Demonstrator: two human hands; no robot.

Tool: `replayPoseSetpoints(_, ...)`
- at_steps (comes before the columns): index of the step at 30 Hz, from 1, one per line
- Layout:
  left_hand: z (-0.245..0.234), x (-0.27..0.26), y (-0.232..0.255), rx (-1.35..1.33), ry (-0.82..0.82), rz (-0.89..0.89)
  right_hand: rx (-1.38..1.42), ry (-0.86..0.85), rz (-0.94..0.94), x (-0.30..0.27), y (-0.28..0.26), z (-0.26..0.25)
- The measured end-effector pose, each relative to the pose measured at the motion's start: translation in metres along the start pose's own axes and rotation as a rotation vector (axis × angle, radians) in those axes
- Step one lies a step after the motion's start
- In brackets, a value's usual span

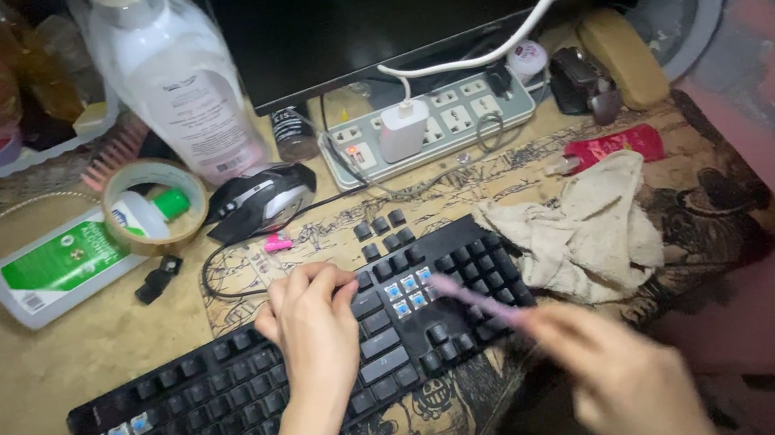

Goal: Cleaning a mechanical keyboard by removing keycaps and scrubbing with a toothbrush and cloth.

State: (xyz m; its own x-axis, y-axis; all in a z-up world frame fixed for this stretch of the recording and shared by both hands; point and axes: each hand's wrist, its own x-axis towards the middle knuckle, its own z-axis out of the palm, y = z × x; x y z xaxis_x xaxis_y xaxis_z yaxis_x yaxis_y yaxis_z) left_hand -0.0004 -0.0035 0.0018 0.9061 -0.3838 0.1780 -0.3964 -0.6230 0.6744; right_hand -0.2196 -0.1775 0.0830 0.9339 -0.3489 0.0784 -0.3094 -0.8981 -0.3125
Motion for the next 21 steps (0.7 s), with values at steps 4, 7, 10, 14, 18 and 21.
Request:
replayPoseSetpoints(4,0.000,-0.001,-0.005,0.014,0.006,0.007,0.079,-0.008,-0.044,0.027,0.007,0.000)
replayPoseSetpoints(7,0.005,-0.001,-0.005,0.012,0.012,0.003,0.099,-0.062,-0.205,0.043,0.002,0.008)
replayPoseSetpoints(10,0.006,-0.001,-0.005,0.012,0.015,-0.010,0.056,-0.103,-0.245,0.046,0.018,0.008)
replayPoseSetpoints(14,0.003,-0.002,-0.006,0.008,0.020,-0.015,0.014,-0.025,-0.223,0.039,0.033,-0.001)
replayPoseSetpoints(18,0.006,-0.002,-0.006,-0.005,0.027,-0.018,0.046,-0.055,-0.303,0.051,0.012,0.004)
replayPoseSetpoints(21,0.004,0.000,-0.003,-0.007,0.021,-0.018,0.007,-0.074,-0.265,0.049,0.031,0.018)
